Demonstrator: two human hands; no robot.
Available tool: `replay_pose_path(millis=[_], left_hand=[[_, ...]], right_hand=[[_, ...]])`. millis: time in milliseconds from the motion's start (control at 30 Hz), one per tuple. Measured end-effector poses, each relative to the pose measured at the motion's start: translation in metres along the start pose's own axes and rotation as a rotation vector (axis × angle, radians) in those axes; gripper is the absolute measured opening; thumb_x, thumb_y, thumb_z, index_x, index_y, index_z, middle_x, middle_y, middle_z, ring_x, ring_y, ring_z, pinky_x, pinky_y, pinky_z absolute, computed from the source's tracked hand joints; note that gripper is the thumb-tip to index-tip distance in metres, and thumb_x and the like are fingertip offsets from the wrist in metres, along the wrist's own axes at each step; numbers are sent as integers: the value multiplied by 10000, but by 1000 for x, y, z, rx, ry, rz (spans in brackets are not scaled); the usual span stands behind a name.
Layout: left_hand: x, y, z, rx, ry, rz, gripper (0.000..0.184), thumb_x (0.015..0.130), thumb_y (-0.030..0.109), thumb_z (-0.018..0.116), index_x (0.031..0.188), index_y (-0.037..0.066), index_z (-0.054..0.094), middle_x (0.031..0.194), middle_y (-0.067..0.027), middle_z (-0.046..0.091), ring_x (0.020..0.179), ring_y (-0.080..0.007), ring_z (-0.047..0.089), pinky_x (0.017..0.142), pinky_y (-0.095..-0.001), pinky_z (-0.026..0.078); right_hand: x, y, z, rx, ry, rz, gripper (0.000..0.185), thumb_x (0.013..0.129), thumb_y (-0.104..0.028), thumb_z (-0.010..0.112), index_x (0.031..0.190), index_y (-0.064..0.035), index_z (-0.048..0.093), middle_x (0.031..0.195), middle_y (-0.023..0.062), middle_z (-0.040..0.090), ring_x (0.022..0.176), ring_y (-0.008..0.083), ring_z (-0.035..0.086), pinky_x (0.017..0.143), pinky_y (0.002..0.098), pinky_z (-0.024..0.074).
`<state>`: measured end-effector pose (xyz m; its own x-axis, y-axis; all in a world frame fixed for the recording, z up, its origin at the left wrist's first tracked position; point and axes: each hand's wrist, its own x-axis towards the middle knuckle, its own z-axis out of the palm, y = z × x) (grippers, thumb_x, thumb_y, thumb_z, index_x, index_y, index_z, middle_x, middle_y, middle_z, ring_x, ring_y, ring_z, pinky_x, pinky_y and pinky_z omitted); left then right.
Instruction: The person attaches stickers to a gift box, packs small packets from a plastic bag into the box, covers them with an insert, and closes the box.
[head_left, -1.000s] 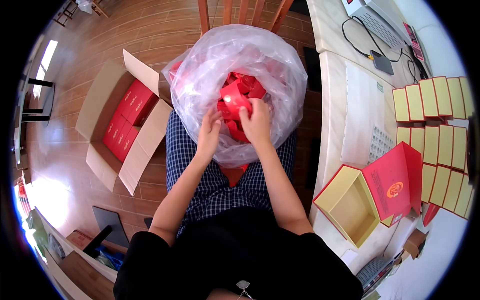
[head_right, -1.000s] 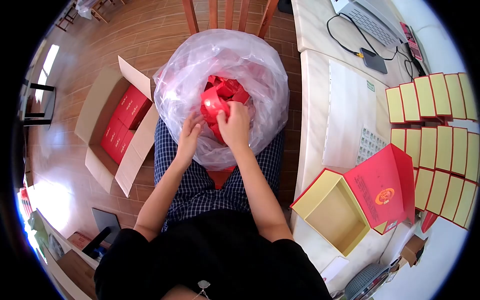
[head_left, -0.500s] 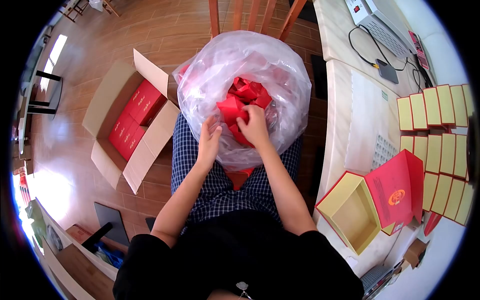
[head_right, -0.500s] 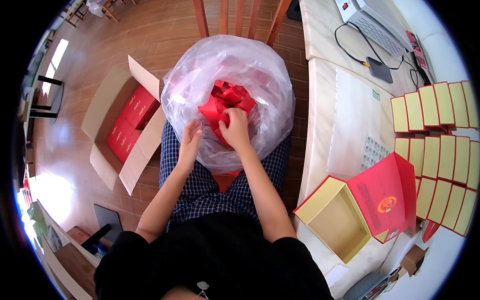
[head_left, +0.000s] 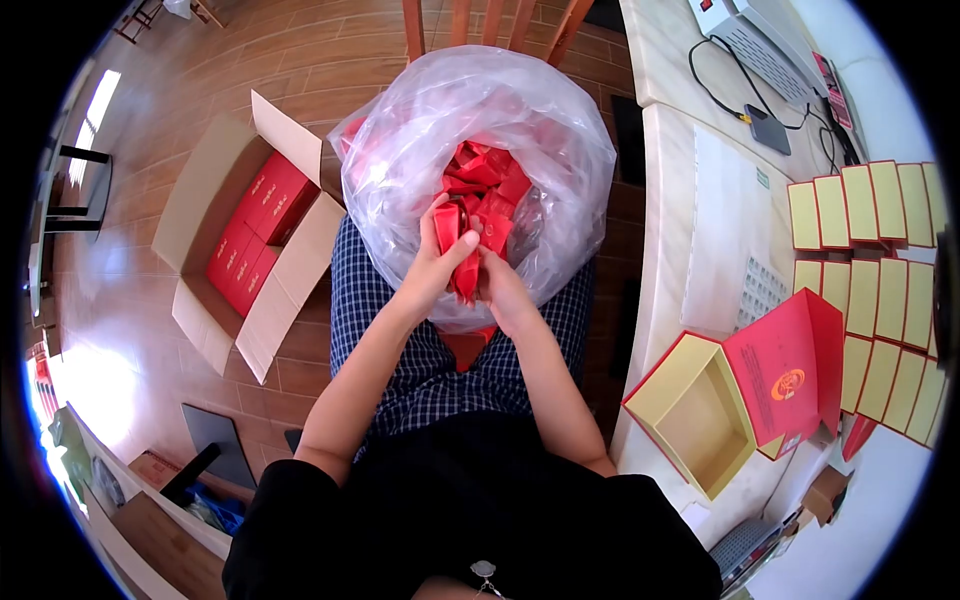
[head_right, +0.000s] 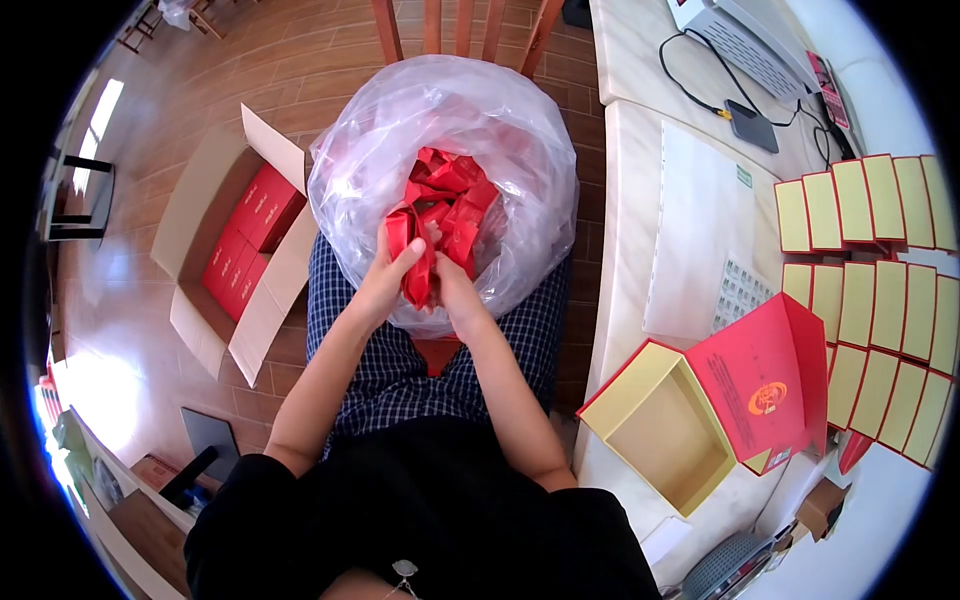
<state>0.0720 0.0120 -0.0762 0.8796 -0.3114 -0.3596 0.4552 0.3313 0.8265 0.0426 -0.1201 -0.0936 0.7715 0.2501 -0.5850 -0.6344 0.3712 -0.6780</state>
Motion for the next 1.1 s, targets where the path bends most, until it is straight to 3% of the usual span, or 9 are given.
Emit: replay_pose_path(millis=[33,133,267,400,533,667,700,833,1100], left_hand=[[0,-5,-4,116,41,40,720,909,232,632,1448,106,172,1325,-146,444,1228,-212,452,1029,-362,374],[-13,9,-6,-57,39,-120,699,897,243,653,1410,70,212,1276,-135,482,1191,-204,492,1009,-356,399],[-9,5,-20,-105,256,-58,690,873,279,683,1367,61,255,1220,-123,497,1108,-209,540,938,-347,452],[-16,19,-13,-167,305,-92,471,921,280,616,1278,96,368,1088,-53,550,974,-144,580,812,-300,493],[-14,19,-31,-362,234,-157,519,881,298,661,1268,91,383,1101,-67,529,998,-177,563,848,-331,487],[-20,37,-23,-270,377,15,265,931,284,591,1072,85,487,881,-35,559,804,-153,592,741,-317,511],[-17,38,-24,-256,394,155,253,935,264,580,1070,92,453,857,-26,530,778,-149,578,737,-328,508],[-17,39,-16,-224,565,349,258,947,244,552,1111,101,412,885,-32,510,807,-163,569,756,-339,502],[-33,23,-5,-334,505,441,257,971,305,504,1034,64,443,879,-61,525,833,-185,551,793,-345,475]], right_hand=[[-1,-2,2,1,0,2,389,1000,-332,364,1201,-55,548,995,78,661,792,171,645,612,305,496],[-5,-8,12,-703,113,-16,401,973,-344,379,1037,-5,582,867,181,661,719,260,662,604,392,495],[-15,-5,28,-883,380,-607,317,930,-278,515,1097,-15,575,926,178,644,834,349,647,773,412,502],[-26,-30,40,-903,10,-1027,506,810,-276,699,1225,-33,541,1177,151,567,1011,330,586,839,415,474],[-29,-27,39,-1132,-61,-983,637,753,-308,746,1283,-47,508,1204,142,547,1027,316,569,855,398,467],[-36,-24,54,-902,111,-956,394,759,-179,731,1090,-23,583,1017,132,603,908,306,605,799,393,485],[-37,-26,60,-859,176,-1014,234,746,-65,707,942,-17,587,869,127,611,771,299,616,693,381,493],[-32,-21,56,-1002,168,-1184,186,731,30,696,889,11,601,785,123,621,665,258,622,594,326,493],[-39,-24,65,-959,296,-1251,153,717,80,662,833,9,594,693,126,596,582,258,599,535,327,475]])
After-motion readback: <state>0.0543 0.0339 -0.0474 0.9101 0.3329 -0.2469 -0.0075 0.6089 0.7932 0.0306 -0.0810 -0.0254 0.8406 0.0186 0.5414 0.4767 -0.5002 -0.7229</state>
